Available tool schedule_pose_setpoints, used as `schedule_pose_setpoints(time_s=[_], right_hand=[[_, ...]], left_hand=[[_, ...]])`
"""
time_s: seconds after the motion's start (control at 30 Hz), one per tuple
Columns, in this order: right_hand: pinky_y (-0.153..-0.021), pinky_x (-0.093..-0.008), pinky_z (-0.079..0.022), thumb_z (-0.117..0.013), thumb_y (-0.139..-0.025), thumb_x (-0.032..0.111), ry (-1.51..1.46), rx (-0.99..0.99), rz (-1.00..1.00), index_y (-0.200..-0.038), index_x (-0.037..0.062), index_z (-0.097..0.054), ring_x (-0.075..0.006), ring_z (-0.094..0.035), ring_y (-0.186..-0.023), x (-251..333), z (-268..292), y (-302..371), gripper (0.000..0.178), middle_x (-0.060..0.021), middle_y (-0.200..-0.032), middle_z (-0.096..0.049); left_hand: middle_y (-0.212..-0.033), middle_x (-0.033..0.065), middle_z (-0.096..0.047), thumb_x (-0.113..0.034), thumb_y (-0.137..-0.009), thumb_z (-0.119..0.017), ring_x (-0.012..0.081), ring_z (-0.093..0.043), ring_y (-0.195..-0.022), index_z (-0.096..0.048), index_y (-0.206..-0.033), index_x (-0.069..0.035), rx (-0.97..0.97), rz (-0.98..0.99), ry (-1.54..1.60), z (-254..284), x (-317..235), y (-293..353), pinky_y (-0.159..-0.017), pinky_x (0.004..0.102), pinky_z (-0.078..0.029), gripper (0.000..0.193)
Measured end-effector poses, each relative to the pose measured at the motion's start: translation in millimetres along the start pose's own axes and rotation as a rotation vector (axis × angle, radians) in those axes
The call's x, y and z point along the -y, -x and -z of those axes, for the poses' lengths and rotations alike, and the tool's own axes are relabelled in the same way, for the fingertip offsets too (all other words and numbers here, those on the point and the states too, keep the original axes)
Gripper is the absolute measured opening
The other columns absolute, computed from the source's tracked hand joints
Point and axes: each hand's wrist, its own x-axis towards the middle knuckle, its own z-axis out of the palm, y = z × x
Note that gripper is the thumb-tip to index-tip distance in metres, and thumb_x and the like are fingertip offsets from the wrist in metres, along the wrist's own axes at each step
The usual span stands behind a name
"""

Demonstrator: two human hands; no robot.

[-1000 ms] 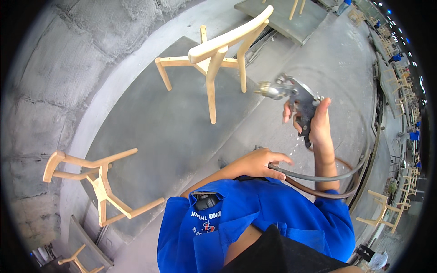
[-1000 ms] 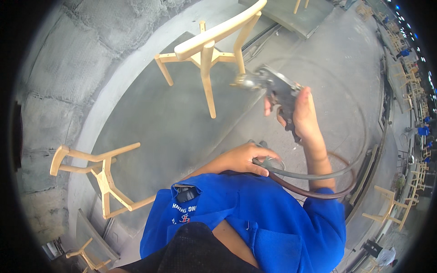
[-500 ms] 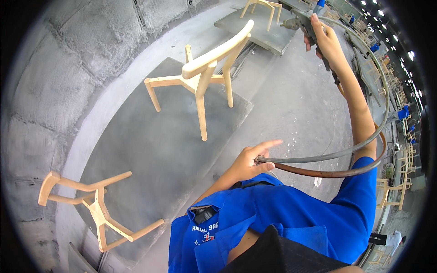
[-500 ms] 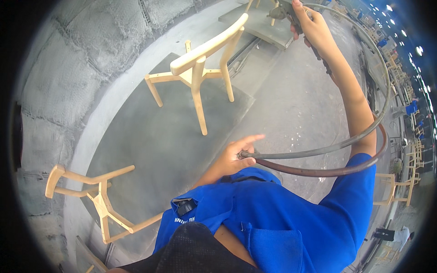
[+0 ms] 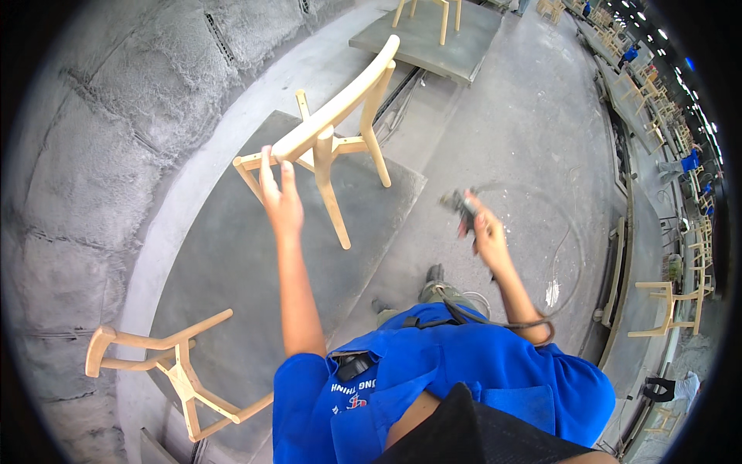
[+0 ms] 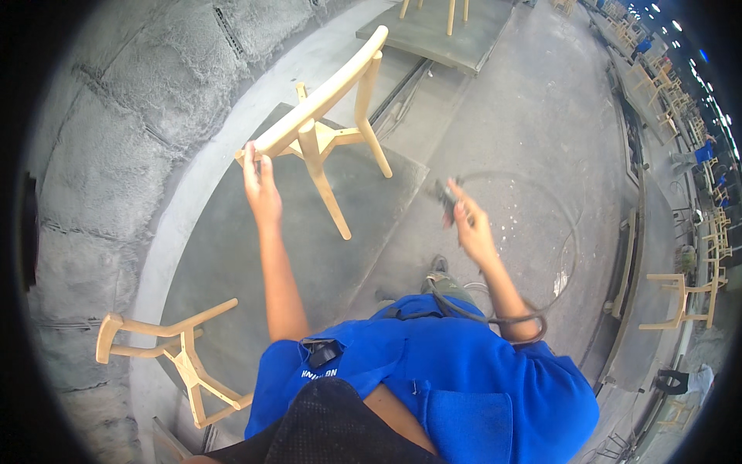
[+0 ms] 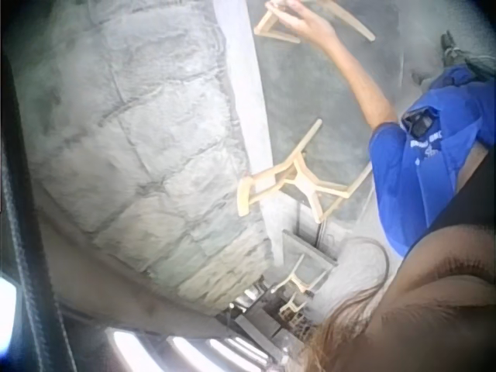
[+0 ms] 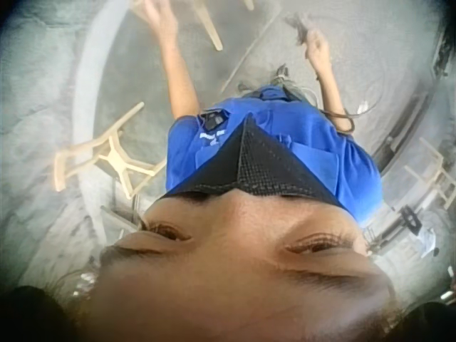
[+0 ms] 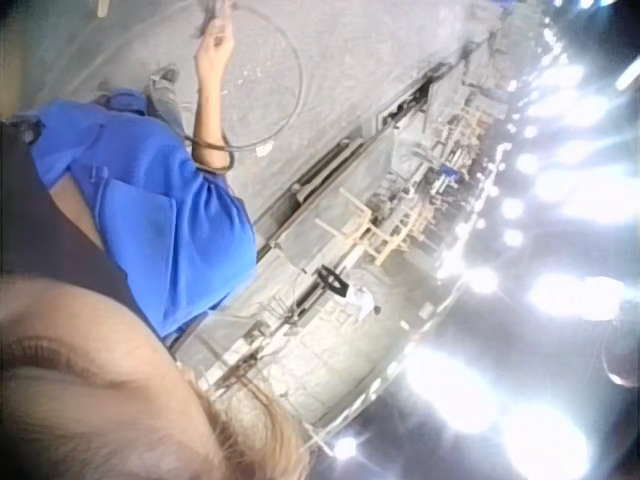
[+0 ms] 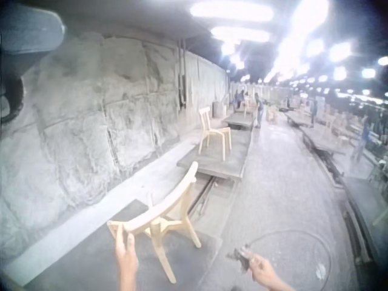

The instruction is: The person uses a spray gun to apply finish to wooden chair frames on a factory floor. They move between chairs, spraying legs and backrests, and occasionally repositioning the chairs to access different sides.

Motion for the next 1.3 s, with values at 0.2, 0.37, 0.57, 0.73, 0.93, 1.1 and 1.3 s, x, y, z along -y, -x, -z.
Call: schedule_pose_setpoints(time_s=[0.2, 0.37, 0.57, 0.73, 0.93, 1.1, 1.3], right_hand=[[-0.040, -0.0240, -0.044, -0.031, -0.109, 0.059, -0.216, 0.089, -0.543, -0.126, 0.0041, -0.062, -0.0140, -0.069, -0.067, -88, 17, 60, 0.065, -0.0068, -0.081, -0.069], [-0.042, -0.0222, -0.040, -0.037, -0.108, 0.058, -0.190, 0.013, -0.568, -0.148, 0.0098, -0.054, -0.0117, -0.066, -0.067, -122, 63, 32, 0.065, -0.0064, -0.083, -0.067], [-0.044, -0.0217, -0.039, -0.037, -0.108, 0.058, -0.273, -0.109, -0.524, -0.149, 0.0098, -0.053, -0.0109, -0.065, -0.072, -113, 80, -11, 0.065, -0.0058, -0.086, -0.067], [-0.045, -0.0212, -0.038, -0.038, -0.107, 0.061, -0.310, -0.102, -0.395, -0.151, 0.0104, -0.051, -0.0096, -0.064, -0.073, -85, 91, -42, 0.068, -0.0043, -0.086, -0.067], [-0.056, -0.0242, -0.044, -0.044, -0.098, 0.075, -0.199, -0.254, 0.162, -0.150, 0.0065, -0.053, -0.0091, -0.061, -0.074, -32, 137, -116, 0.087, -0.0056, -0.089, -0.067], [-0.074, -0.0320, -0.052, -0.044, -0.092, 0.081, -0.184, -0.162, 0.337, -0.148, 0.0038, -0.055, -0.0150, -0.063, -0.079, -13, 141, -140, 0.096, -0.0073, -0.091, -0.070], [-0.048, -0.0218, -0.041, -0.032, -0.085, 0.092, -0.450, 0.068, 0.178, -0.153, 0.0079, -0.049, -0.0115, -0.059, -0.066, -26, 128, -139, 0.110, -0.0111, -0.087, -0.068]], left_hand=[[-0.143, 0.0120, -0.061, -0.020, -0.104, -0.059, 0.0223, -0.054, -0.135, -0.053, -0.145, 0.006, 0.153, 0.140, 0.076, 6, -10, 6, -0.115, 0.0367, -0.038, 0.049], [-0.134, 0.0197, -0.067, -0.015, -0.097, -0.068, 0.0314, -0.066, -0.124, -0.060, -0.139, 0.004, 0.303, -0.134, -0.354, -33, -53, 91, -0.109, 0.0403, -0.046, 0.047], [-0.154, 0.0266, -0.046, -0.034, -0.091, -0.076, 0.0431, -0.048, -0.140, -0.056, -0.141, -0.012, 0.205, -0.689, -0.434, -133, -42, 129, -0.116, 0.0698, -0.016, 0.058], [-0.154, 0.0248, -0.044, -0.047, -0.079, -0.085, 0.0424, -0.047, -0.140, -0.054, -0.130, -0.016, 0.050, -0.843, -0.479, -214, -22, 84, -0.117, 0.0714, -0.001, 0.067], [-0.150, 0.0245, -0.046, -0.037, -0.083, -0.083, 0.0381, -0.039, -0.145, -0.054, -0.135, -0.008, -0.019, -0.494, -0.491, -302, -13, -14, -0.119, 0.0660, -0.011, 0.066], [-0.146, 0.0230, -0.050, -0.021, -0.085, -0.078, 0.0381, -0.043, -0.140, -0.056, -0.133, -0.005, 0.080, -0.289, -0.412, -283, 25, 10, -0.119, 0.0531, -0.025, 0.055], [-0.126, 0.0132, -0.069, -0.027, -0.095, -0.073, 0.0273, -0.060, -0.126, -0.066, -0.126, -0.002, 0.759, 0.243, -0.136, -241, 79, 144, -0.110, 0.0408, -0.043, 0.041]])
